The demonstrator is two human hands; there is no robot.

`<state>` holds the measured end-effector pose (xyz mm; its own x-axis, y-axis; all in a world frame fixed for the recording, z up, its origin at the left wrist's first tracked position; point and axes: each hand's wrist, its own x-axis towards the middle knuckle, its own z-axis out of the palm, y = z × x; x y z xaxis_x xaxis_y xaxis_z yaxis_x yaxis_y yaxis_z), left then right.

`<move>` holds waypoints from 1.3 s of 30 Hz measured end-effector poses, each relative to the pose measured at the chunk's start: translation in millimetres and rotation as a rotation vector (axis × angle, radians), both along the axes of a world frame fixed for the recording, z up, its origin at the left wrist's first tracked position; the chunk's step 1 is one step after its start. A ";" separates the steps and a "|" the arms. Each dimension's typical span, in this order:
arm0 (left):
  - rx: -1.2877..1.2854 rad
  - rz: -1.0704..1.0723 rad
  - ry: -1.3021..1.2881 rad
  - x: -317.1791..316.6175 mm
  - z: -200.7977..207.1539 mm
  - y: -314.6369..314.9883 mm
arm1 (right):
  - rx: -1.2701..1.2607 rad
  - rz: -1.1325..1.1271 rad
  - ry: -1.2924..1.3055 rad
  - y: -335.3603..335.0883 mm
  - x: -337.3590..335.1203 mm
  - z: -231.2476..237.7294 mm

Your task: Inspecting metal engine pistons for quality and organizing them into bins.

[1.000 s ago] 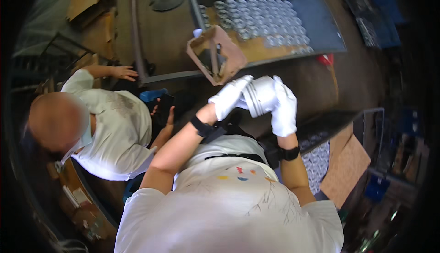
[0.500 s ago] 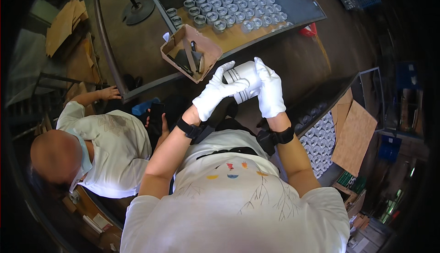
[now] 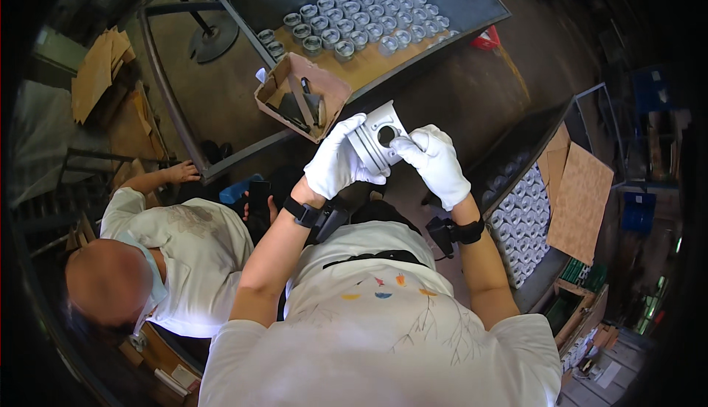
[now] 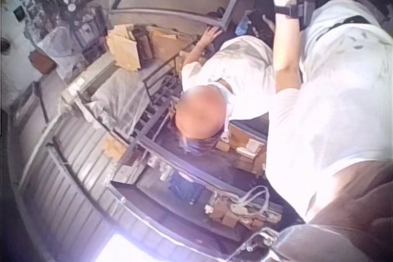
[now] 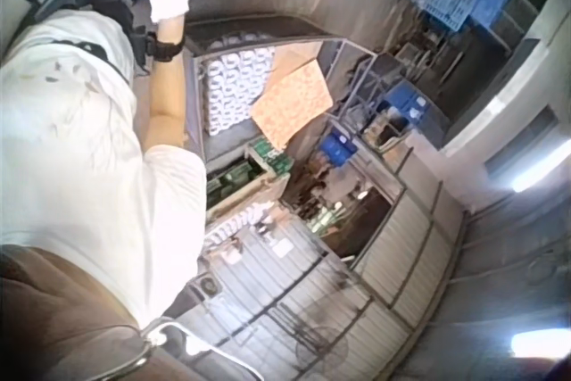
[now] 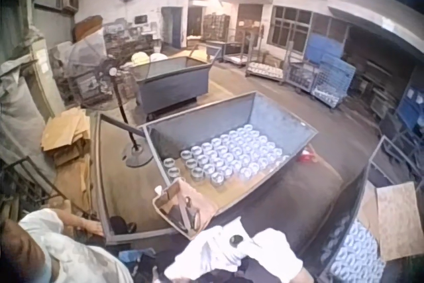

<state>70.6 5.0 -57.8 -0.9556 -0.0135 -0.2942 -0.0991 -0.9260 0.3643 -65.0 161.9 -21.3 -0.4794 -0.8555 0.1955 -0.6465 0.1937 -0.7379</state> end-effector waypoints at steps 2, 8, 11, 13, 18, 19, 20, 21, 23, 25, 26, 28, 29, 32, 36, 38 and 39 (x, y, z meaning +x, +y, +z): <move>0.010 -0.046 0.001 0.9 0.0 1.5 | -0.035 0.005 -0.011 2.5 0.9 -3.6; -0.107 -0.056 -0.012 -5.1 -9.5 20.8 | -0.062 -0.321 -0.694 3.9 8.9 -14.1; -0.118 -0.074 -0.018 -5.4 -13.1 29.5 | -0.066 -0.357 -0.685 7.7 9.0 -16.2; -0.131 -0.074 -0.050 -4.1 -18.8 36.7 | -0.043 -0.387 -0.703 8.8 9.4 -17.5; -0.343 -0.003 -0.119 -10.0 -18.7 43.1 | 0.003 -0.449 -0.806 7.4 -4.3 -31.5; -0.352 0.012 -0.122 -12.4 -14.3 39.7 | 0.000 -0.430 -0.845 4.9 -8.3 -28.5; -0.286 -0.023 -0.130 -9.3 -9.5 36.6 | 0.006 -0.405 -0.890 2.6 -5.7 -23.6; -0.219 -0.053 -0.144 -3.3 -6.7 35.7 | 0.015 -0.378 -0.903 4.1 -2.7 -18.3; -0.063 -0.003 -0.062 1.2 -16.6 43.8 | 0.033 -0.308 -0.811 8.5 -0.7 -5.1; -0.054 -0.002 -0.099 -0.9 -10.9 50.6 | -0.020 -0.282 -0.628 18.9 -3.0 -5.5; -0.012 0.023 -0.066 0.5 -23.7 54.5 | -0.023 -0.247 -0.632 26.0 -5.2 -5.2; -0.018 0.040 -0.025 1.9 -7.6 58.6 | -0.043 -0.277 -0.654 35.0 -5.6 -2.6; 0.010 0.065 -0.042 5.0 -1.7 62.6 | -0.009 -0.279 -0.634 40.6 -7.4 -1.9; 0.069 0.100 -0.083 17.1 0.8 70.9 | 0.042 -0.176 -0.491 54.4 -13.0 -16.3; 0.049 0.128 -0.109 29.9 10.7 76.0 | 0.077 0.088 -0.321 57.3 -10.0 -16.3; 0.066 0.157 -0.097 36.4 11.4 78.5 | 0.079 0.167 -0.249 54.9 -3.5 -19.4; 0.052 0.161 -0.099 40.6 4.5 79.2 | 0.075 0.195 -0.213 53.6 -0.3 -23.7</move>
